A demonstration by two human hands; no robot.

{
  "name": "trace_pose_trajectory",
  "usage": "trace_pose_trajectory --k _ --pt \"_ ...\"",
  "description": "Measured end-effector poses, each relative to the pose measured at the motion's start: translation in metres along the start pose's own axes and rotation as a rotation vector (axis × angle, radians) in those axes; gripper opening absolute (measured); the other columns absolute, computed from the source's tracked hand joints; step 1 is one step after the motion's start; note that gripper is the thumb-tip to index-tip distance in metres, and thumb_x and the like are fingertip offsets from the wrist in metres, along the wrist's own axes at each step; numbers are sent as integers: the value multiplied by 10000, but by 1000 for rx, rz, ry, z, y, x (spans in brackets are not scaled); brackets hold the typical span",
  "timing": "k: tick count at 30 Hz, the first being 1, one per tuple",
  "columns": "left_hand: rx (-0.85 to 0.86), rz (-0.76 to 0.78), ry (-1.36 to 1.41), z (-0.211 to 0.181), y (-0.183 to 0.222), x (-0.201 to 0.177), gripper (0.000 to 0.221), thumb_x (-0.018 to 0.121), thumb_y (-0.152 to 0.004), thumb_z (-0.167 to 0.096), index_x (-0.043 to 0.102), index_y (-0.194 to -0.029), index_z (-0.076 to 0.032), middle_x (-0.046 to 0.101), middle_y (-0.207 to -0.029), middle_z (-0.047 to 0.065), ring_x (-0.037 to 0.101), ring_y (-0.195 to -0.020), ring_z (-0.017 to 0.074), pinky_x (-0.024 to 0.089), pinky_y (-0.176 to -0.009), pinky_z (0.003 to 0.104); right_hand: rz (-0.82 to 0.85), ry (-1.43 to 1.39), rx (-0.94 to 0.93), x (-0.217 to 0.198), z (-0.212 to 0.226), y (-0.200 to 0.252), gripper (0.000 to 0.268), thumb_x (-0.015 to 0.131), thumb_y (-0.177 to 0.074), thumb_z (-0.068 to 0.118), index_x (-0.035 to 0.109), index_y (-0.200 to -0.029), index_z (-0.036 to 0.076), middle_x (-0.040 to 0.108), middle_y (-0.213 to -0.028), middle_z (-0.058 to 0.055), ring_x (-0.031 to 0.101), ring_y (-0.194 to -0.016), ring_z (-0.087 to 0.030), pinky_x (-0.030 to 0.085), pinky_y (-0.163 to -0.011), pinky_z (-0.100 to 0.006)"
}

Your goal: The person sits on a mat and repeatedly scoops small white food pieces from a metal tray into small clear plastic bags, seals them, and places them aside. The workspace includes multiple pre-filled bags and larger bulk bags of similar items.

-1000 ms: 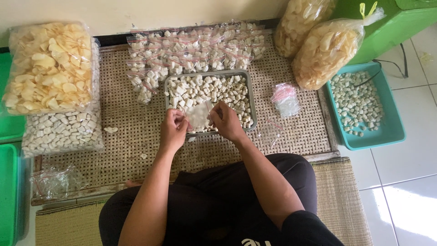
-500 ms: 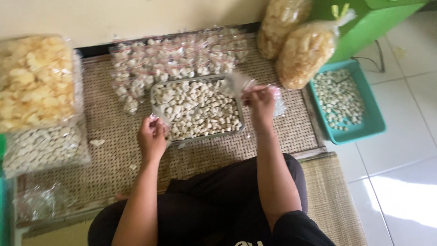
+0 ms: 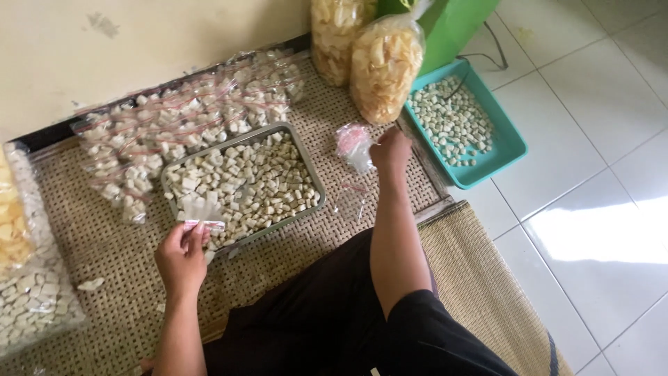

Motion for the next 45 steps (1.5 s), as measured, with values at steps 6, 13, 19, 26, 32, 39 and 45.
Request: trace_pose_trajectory --k 6,13,19,26,32,39,45 --pt "-118 107 -208 -15 -2 1 152 661 -1040 -112 718 -1066 26 749 -926 151 727 -841 233 581 -804 362 173 -35 -250 21 44 22 466 569 -709 -101 801 -1008 171 800 -1000 -50 740 -910 -256 539 -800 -389" --pt "-297 212 -285 -21 -1 10 212 655 -1028 -238 695 -1041 -30 725 -905 128 673 -755 221 563 -629 373 768 -207 -623 -37 163 189 179 588 -956 -23 671 -909 128 735 -897 -19 703 -849 -140 649 -811 -249" --pt "-82 153 63 -5 2 19 103 710 -967 -135 672 -991 -42 690 -836 142 712 -813 224 562 -727 364 965 -530 -1000 -5 185 287 277 813 -803 108 680 -1041 56 752 -878 -166 763 -796 -327 615 -701 -416" --pt "-120 128 44 -3 0 27 154 699 -880 -159 682 -994 -57 703 -850 158 698 -858 254 547 -766 417 1030 -575 -763 6 189 299 266 804 -791 38 658 -1011 2 759 -882 -208 772 -853 -370 625 -748 -441" --pt "-241 135 237 -17 2 26 278 807 -828 -106 656 -1048 -29 751 -859 151 719 -760 202 575 -744 336 1013 -529 -680 1 190 295 334 844 -776 41 631 -1031 10 766 -935 -213 774 -905 -352 637 -794 -429" --pt "-256 105 368 -19 0 19 317 827 -833 -94 614 -1056 -20 748 -802 123 684 -649 152 542 -669 257 1034 -550 -660 -1 190 295 272 765 -880 27 617 -1108 10 769 -1004 -221 744 -1004 -355 650 -826 -423" --pt "-223 117 349 -15 -3 18 290 821 -833 -60 632 -1050 -25 748 -807 133 690 -635 159 566 -638 248 970 -505 -773 -10 196 298 172 680 -936 7 582 -1078 6 762 -954 -251 762 -909 -391 652 -755 -508"
Point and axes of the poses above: each hand's wrist, its own y-axis away from the middle knuckle, its own x-axis out of the palm, z = x × y, the point moved 4 cm from there along -y, towards the middle knuckle
